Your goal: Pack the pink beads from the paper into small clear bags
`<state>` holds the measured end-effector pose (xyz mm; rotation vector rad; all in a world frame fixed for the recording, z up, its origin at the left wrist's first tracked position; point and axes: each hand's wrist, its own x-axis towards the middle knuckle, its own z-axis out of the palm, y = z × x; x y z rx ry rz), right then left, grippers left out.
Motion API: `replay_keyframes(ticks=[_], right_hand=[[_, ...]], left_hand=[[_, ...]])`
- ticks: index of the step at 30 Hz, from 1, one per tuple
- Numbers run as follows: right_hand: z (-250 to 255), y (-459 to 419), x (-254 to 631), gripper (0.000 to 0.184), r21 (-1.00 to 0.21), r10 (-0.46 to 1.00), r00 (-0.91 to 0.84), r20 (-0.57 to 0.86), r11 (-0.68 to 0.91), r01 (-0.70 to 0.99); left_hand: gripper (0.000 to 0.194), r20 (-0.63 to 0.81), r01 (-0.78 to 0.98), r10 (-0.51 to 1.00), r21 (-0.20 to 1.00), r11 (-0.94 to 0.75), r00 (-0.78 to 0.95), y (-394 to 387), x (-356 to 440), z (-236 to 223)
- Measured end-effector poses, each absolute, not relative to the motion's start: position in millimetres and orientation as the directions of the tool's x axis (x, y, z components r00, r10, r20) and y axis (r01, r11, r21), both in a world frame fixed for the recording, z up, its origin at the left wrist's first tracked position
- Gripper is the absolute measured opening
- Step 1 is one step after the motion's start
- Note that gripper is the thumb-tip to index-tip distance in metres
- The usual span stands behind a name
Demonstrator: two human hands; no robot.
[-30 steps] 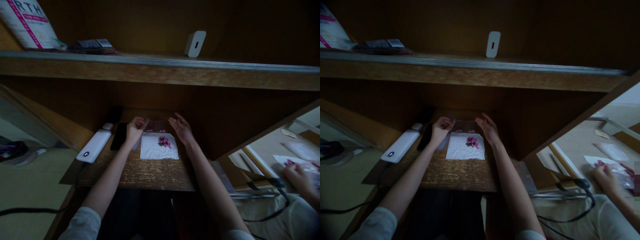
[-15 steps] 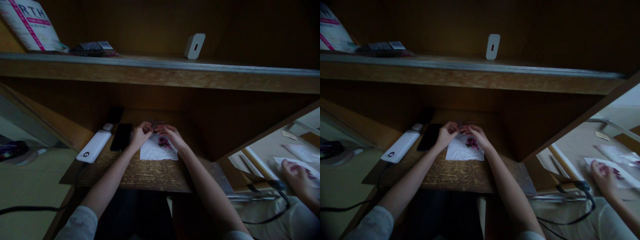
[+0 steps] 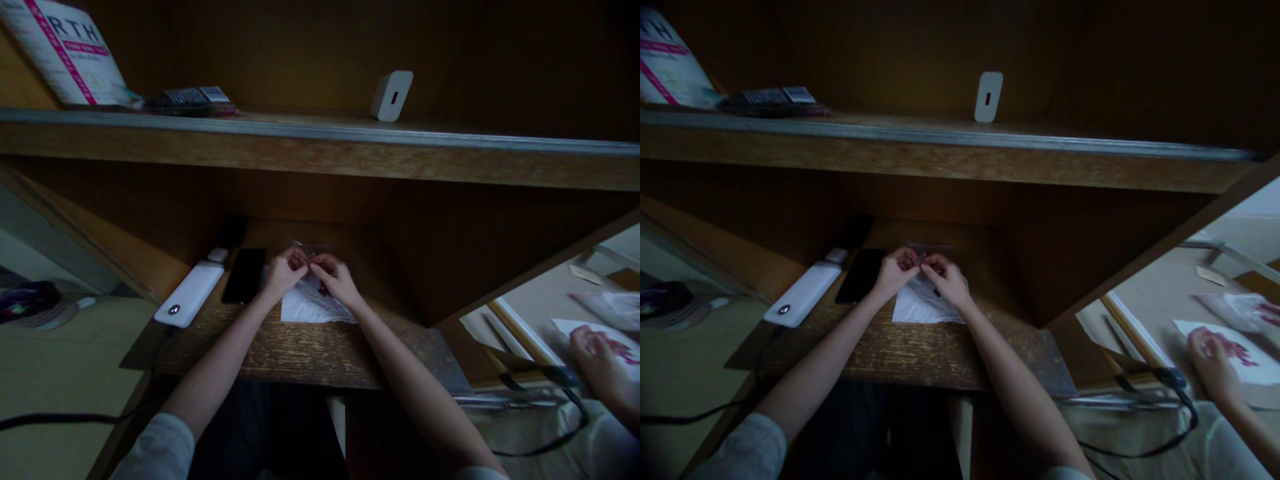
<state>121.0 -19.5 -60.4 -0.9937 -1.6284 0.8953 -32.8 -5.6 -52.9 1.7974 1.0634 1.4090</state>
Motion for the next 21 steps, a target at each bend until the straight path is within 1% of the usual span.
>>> replay_keyframes(ticks=[3, 6, 8, 13, 17, 21], right_hand=[[-62.1, -17.8, 123.2, 0.024, -0.913, 0.927, -0.178, 0.331, 0.362, 0.187], [-62.8, -14.1, 126.1, 0.021, -0.924, 0.926, -0.149, 0.348, 0.365, 0.114], [-62.9, -12.1, 126.9, 0.02, -0.926, 0.924, -0.127, 0.361, 0.371, 0.07], [-62.6, -12.3, 124.5, 0.023, -0.943, 0.935, -0.151, 0.32, 0.33, 0.046], [-60.2, -15.1, 124.5, 0.024, -0.943, 0.931, -0.172, 0.321, 0.331, 0.033], [-58.0, -17.7, 126.9, 0.019, -0.927, 0.922, -0.174, 0.345, 0.364, 0.092]], left_hand=[[0.013, 0.437, 0.11, 0.883, 0.882, -0.458, 0.172, -6.2, -32.6, -49.6], [0.017, 0.392, 0.006, 0.897, 0.916, -0.401, 0.204, -6.3, -32.7, -47.0], [0.018, 0.365, -0.026, 0.906, 0.929, -0.368, 0.213, -5.2, -32.7, -47.8], [0.009, 0.352, 0.003, 0.921, 0.934, -0.358, 0.165, -1.7, -32.5, -53.9], [0.009, 0.359, 0.003, 0.919, 0.931, -0.364, 0.164, -3.7, -32.5, -52.6], [0.009, 0.376, 0.036, 0.913, 0.922, -0.386, 0.158, -6.9, -31.2, -49.8]])
